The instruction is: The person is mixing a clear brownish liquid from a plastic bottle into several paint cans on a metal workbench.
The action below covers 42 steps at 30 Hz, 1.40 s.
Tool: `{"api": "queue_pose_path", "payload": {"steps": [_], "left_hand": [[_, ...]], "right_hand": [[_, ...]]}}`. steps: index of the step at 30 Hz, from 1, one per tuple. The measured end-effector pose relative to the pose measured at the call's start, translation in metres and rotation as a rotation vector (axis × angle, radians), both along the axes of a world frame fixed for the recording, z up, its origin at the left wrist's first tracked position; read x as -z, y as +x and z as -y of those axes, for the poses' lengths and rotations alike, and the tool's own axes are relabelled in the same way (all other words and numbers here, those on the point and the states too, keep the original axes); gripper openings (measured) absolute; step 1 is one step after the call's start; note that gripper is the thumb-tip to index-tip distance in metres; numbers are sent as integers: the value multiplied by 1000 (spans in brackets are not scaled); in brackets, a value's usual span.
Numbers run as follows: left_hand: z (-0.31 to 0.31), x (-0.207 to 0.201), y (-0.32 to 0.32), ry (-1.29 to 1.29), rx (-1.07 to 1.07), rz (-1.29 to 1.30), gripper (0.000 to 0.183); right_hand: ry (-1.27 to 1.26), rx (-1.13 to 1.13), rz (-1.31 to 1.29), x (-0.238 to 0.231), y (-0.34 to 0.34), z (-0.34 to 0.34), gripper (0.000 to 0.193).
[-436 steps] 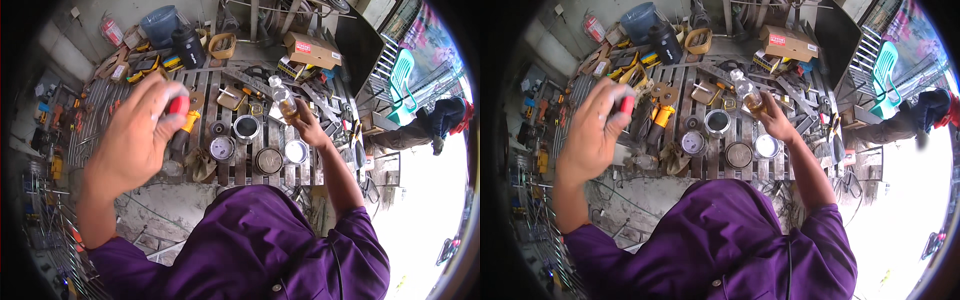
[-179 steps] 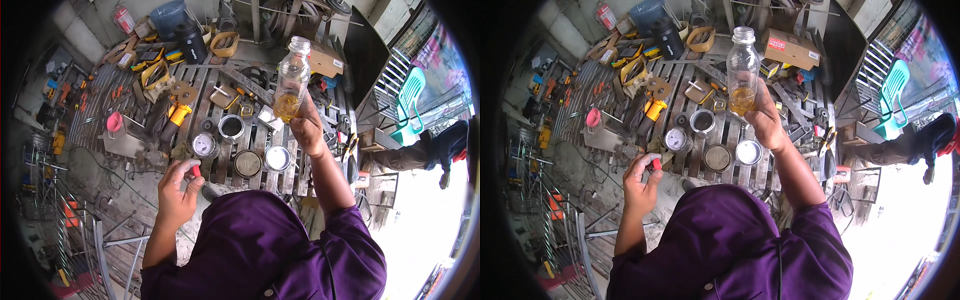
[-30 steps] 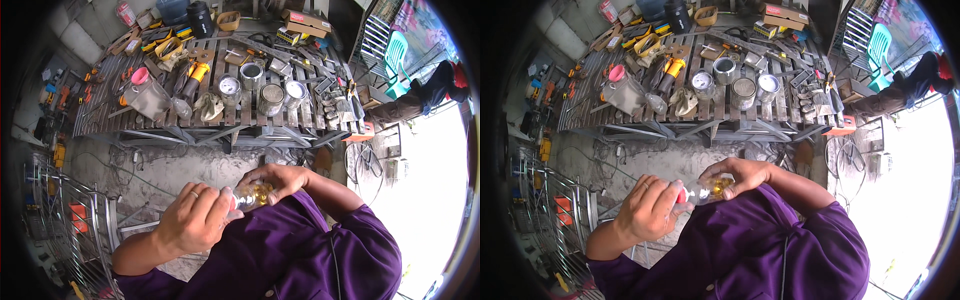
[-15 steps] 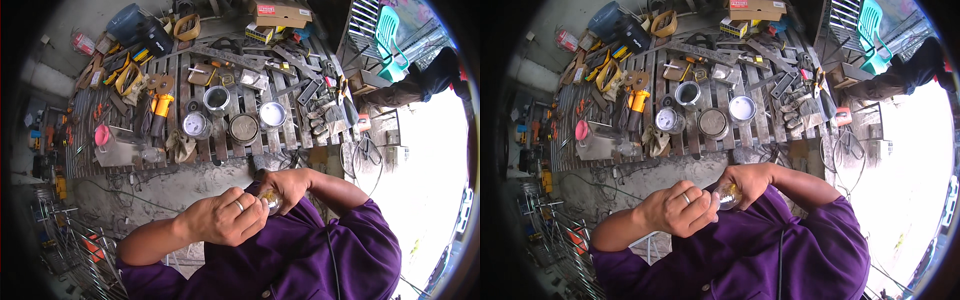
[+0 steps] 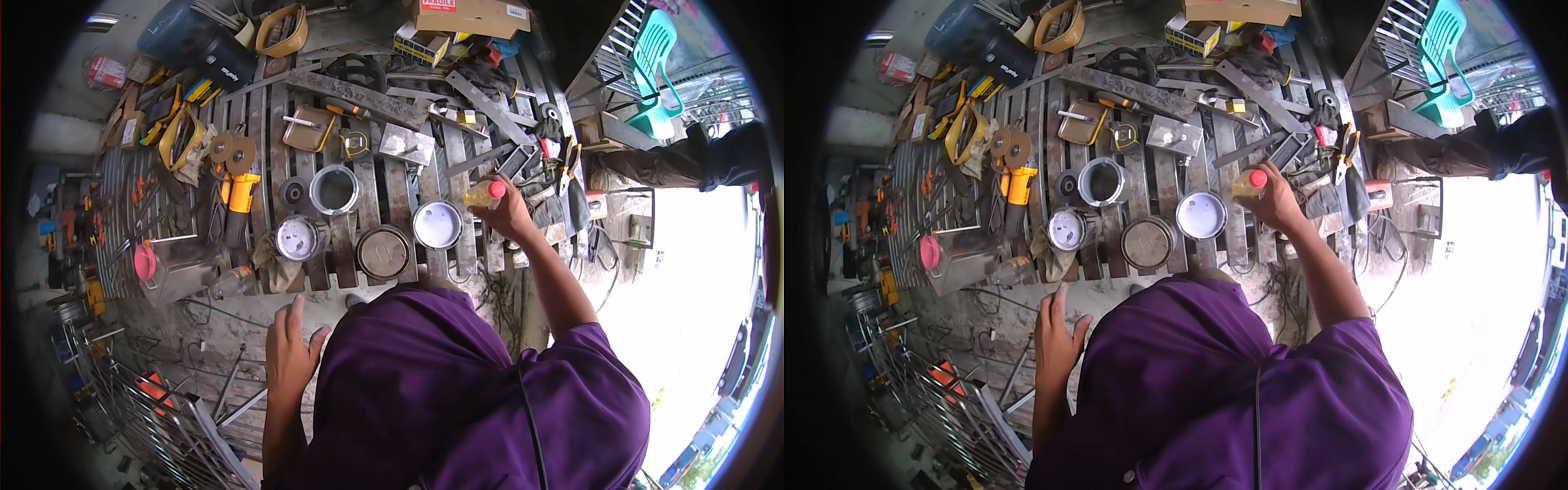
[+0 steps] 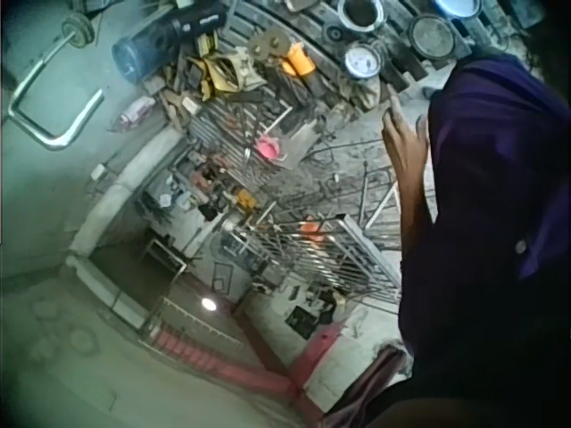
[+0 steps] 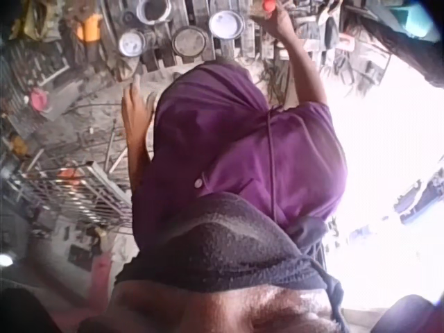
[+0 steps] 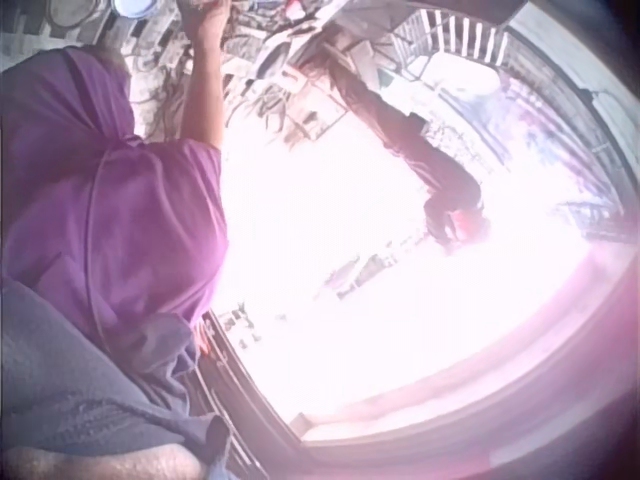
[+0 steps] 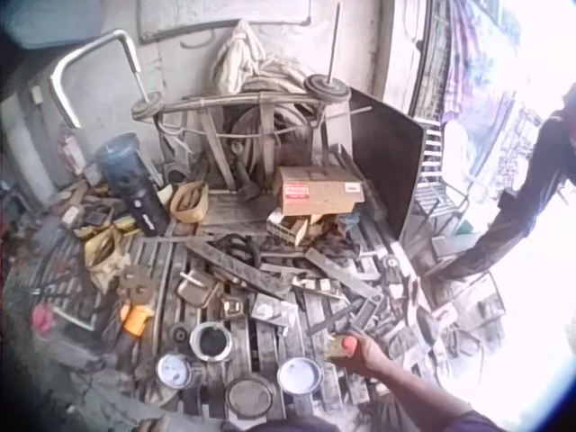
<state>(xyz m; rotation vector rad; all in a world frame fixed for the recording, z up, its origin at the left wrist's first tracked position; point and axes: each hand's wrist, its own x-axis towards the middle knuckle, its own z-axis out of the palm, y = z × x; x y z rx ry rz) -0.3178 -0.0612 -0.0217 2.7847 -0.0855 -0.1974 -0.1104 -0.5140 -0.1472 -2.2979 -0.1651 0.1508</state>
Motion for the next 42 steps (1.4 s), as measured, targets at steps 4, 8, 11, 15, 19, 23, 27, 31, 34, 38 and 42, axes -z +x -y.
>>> {"api": "queue_pose_path", "payload": {"steps": [4,8,11,15,19,23,27,31,34,38,42], "left_hand": [[-27,27,-31,-49,-147,-90,62],[-81,87,-63,-140,-345,-191,50],[-117,142,-60,-303,-726,-125,54],[-163,194,-45,-581,-859,260,82],[-185,208,-15,-485,-895,304,92],[-189,224,-8,-573,-883,320,94],[-184,243,-25,-589,-827,352,85],[-176,243,-40,-608,-822,229,78],[-167,240,-58,-629,-824,229,75],[-168,247,-93,-645,-911,286,72],[-149,228,-90,-667,-955,271,69]], "right_hand": [[-56,-59,8,18,-19,-20,54],[-15,143,-67,50,-32,-18,67],[-78,212,-50,59,-42,4,79],[-329,243,12,25,-64,2,71],[-867,-89,-673,-52,-72,-20,38],[-172,-216,-345,-127,-65,-124,26],[-104,-77,179,-78,1,-181,24],[-90,-298,34,12,62,-180,84],[-71,-469,36,22,69,-191,108],[-115,-445,-95,31,73,-220,127],[-6,-394,-126,38,78,-221,115]]}}
